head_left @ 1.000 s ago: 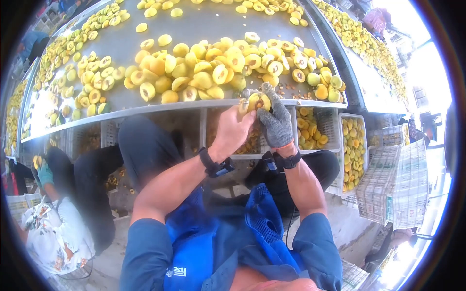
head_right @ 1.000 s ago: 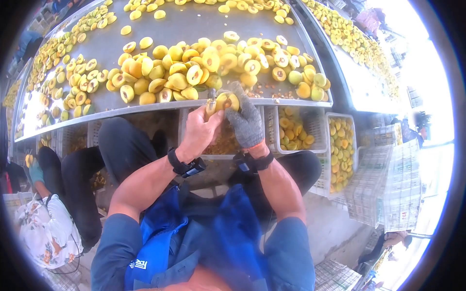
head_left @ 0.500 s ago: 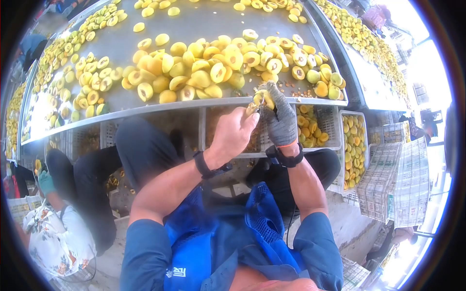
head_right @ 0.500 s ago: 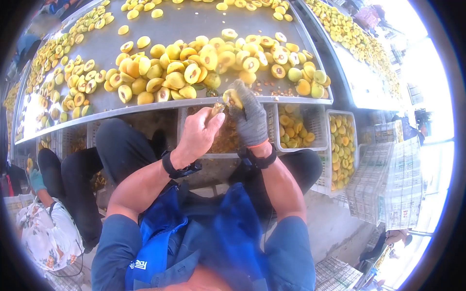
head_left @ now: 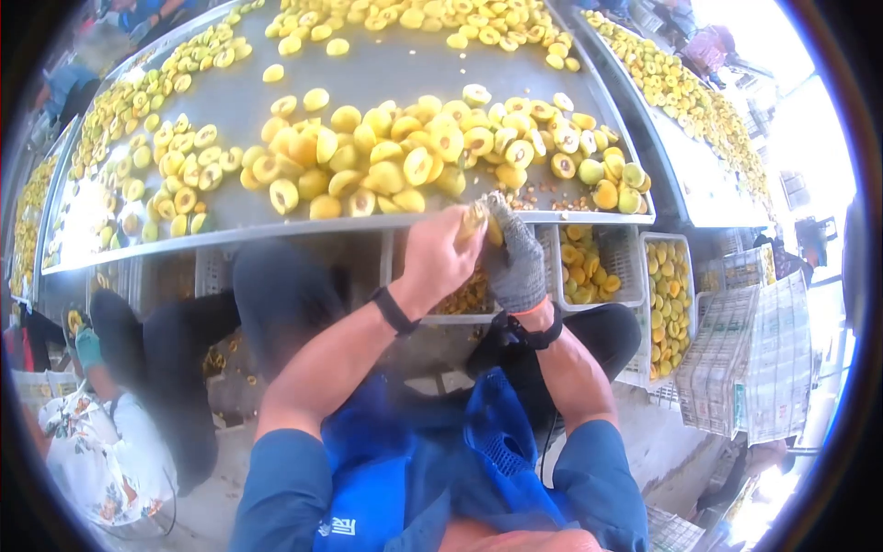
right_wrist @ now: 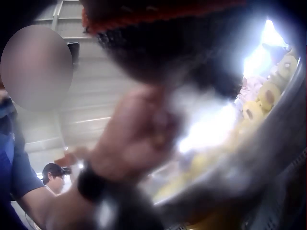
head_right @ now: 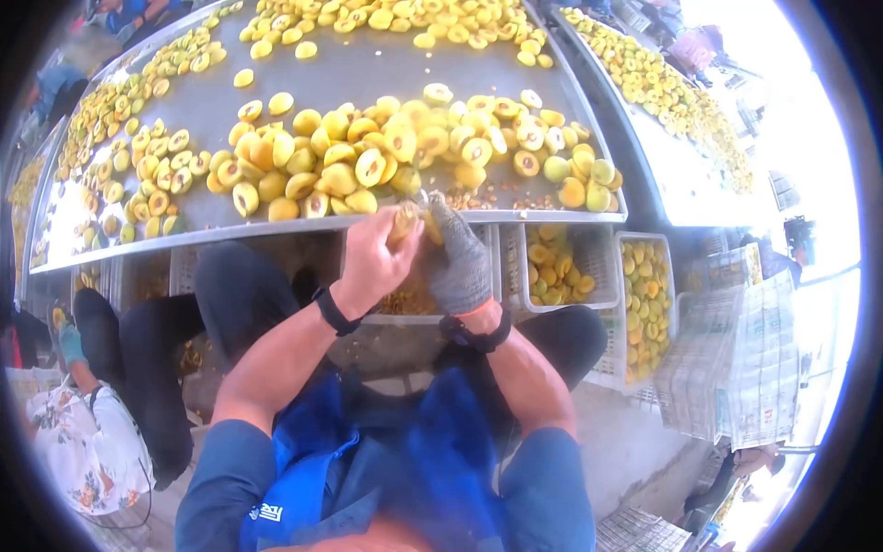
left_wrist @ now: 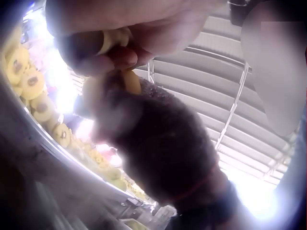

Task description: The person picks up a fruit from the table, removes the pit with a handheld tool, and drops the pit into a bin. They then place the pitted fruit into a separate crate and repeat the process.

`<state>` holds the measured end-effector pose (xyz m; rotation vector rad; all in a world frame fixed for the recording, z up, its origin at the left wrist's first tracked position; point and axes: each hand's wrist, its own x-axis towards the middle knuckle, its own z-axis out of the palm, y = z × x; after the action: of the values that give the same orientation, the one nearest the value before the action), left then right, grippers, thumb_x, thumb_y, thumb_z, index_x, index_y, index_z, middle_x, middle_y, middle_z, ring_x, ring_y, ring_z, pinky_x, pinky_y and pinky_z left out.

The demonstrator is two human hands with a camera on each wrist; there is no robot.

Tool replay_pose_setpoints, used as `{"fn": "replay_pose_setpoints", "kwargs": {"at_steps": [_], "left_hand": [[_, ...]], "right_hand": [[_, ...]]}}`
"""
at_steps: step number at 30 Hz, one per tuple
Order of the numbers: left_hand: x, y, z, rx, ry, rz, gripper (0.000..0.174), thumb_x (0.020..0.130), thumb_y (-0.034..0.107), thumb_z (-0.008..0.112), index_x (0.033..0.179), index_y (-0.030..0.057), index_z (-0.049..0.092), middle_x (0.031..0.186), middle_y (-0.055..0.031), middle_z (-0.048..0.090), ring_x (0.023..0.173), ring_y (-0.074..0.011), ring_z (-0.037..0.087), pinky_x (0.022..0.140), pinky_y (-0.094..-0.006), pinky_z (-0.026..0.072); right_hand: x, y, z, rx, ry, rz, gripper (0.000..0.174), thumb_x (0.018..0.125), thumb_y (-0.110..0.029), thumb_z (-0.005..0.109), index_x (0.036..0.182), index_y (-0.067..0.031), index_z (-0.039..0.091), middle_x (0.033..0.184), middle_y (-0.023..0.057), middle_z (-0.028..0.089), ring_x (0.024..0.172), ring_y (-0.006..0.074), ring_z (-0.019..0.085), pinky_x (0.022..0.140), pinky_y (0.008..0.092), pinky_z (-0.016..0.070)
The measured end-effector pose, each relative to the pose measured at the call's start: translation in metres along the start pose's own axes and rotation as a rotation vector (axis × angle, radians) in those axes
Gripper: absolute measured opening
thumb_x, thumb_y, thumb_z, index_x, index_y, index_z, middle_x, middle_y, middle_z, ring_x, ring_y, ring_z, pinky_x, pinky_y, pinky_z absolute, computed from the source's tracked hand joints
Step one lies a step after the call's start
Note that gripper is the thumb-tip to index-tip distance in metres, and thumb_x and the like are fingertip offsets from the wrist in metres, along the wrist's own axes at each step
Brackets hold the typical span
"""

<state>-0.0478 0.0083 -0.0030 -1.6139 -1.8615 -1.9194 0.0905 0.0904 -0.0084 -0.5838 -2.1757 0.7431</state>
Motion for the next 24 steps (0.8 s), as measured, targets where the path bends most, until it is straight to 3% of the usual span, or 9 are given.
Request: {"fn": "replay_pose_setpoints", "kwargs": {"at_steps": [1, 3, 5, 8, 15, 18, 19, 22, 24], "left_hand": [[0.003, 0.002, -0.002, 0.013, -0.072, -0.043, 0.015, 0.087, 0.003, 0.075, 0.1, 0.0018, 0.068, 0.085, -0.0178, 0.071, 0.074, -0.0359, 0.07, 0.065, -0.0355, 0.0545], [-0.001, 0.002, 0.0, 0.034, -0.059, 0.081, 0.018, 0.084, 0.0, 0.075, 0.1, 0.0021, 0.067, 0.088, -0.0165, 0.071, 0.075, -0.0361, 0.07, 0.063, -0.037, 0.0543], [0.0, 0.003, 0.002, 0.047, -0.032, 0.226, 0.025, 0.077, -0.005, 0.074, 0.1, 0.0028, 0.067, 0.087, -0.0147, 0.068, 0.07, -0.0357, 0.067, 0.06, -0.0403, 0.0523], [-0.001, 0.008, 0.002, 0.022, -0.071, 0.227, 0.024, 0.076, -0.006, 0.072, 0.098, 0.0032, 0.066, 0.084, -0.0144, 0.066, 0.067, -0.0351, 0.065, 0.059, -0.041, 0.0508], [-0.008, 0.005, 0.007, -0.018, -0.11, 0.079, 0.017, 0.081, 0.001, 0.072, 0.097, 0.0011, 0.065, 0.074, -0.0172, 0.064, 0.063, -0.0384, 0.063, 0.058, -0.0379, 0.0498], [-0.014, 0.014, 0.003, -0.027, -0.199, -0.122, 0.02, 0.085, 0.008, 0.075, 0.1, -0.0011, 0.065, 0.073, -0.0176, 0.065, 0.059, -0.0317, 0.063, 0.057, -0.0359, 0.0486], [-0.013, 0.02, 0.0, -0.079, -0.238, -0.239, 0.022, 0.092, 0.015, 0.072, 0.104, -0.0027, 0.066, 0.071, -0.0165, 0.064, 0.058, -0.0219, 0.06, 0.058, -0.0339, 0.0472], [-0.009, 0.026, -0.006, -0.177, -0.234, -0.402, 0.023, 0.097, 0.023, 0.068, 0.1, -0.0001, 0.066, 0.071, -0.0205, 0.065, 0.067, -0.0399, 0.066, 0.062, -0.0435, 0.0502], [-0.007, 0.025, -0.009, -0.112, -0.271, -0.413, 0.028, 0.102, 0.025, 0.062, 0.099, -0.0019, 0.066, 0.068, -0.0209, 0.064, 0.066, -0.0404, 0.065, 0.063, -0.0447, 0.0492]], "right_hand": [[-0.001, -0.001, -0.001, 0.04, -0.003, 0.034, 0.063, 0.086, -0.001, 0.075, 0.145, -0.002, 0.055, 0.126, 0.0217, 0.069, 0.116, 0.0329, 0.068, 0.098, 0.0399, 0.0538], [0.0, -0.007, -0.006, 0.029, -0.02, 0.115, 0.065, 0.086, -0.001, 0.076, 0.147, -0.0032, 0.054, 0.124, 0.0182, 0.071, 0.112, 0.0291, 0.069, 0.096, 0.0382, 0.0543], [-0.001, -0.002, -0.005, 0.007, -0.021, 0.063, 0.065, 0.086, -0.002, 0.076, 0.147, -0.0036, 0.053, 0.125, 0.0174, 0.071, 0.113, 0.028, 0.069, 0.097, 0.0368, 0.054], [-0.001, -0.002, -0.008, -0.025, -0.033, 0.021, 0.066, 0.085, -0.001, 0.076, 0.147, -0.0041, 0.053, 0.126, 0.0171, 0.07, 0.114, 0.029, 0.069, 0.098, 0.0364, 0.0535], [0.003, -0.007, -0.01, 0.009, -0.011, 0.072, 0.063, 0.088, -0.004, 0.074, 0.146, -0.002, 0.052, 0.126, 0.0191, 0.07, 0.114, 0.0306, 0.069, 0.099, 0.0394, 0.0536], [0.003, 0.002, -0.009, 0.135, 0.064, 0.165, 0.061, 0.09, -0.006, 0.073, 0.147, -0.0002, 0.052, 0.127, 0.0212, 0.069, 0.115, 0.0307, 0.069, 0.1, 0.0401, 0.0533], [0.004, 0.007, -0.011, 0.161, 0.069, 0.182, 0.061, 0.091, -0.007, 0.073, 0.147, 0.0003, 0.052, 0.127, 0.0221, 0.069, 0.115, 0.031, 0.069, 0.1, 0.0403, 0.0531], [0.007, 0.006, -0.022, 0.033, 0.054, 0.14, 0.057, 0.094, -0.01, 0.07, 0.147, 0.0009, 0.052, 0.13, 0.0243, 0.067, 0.119, 0.0343, 0.067, 0.103, 0.041, 0.0511], [0.01, 0.001, -0.024, -0.04, 0.032, 0.115, 0.056, 0.094, -0.01, 0.07, 0.147, 0.0008, 0.052, 0.131, 0.0246, 0.066, 0.12, 0.0359, 0.066, 0.104, 0.0413, 0.05]]}}
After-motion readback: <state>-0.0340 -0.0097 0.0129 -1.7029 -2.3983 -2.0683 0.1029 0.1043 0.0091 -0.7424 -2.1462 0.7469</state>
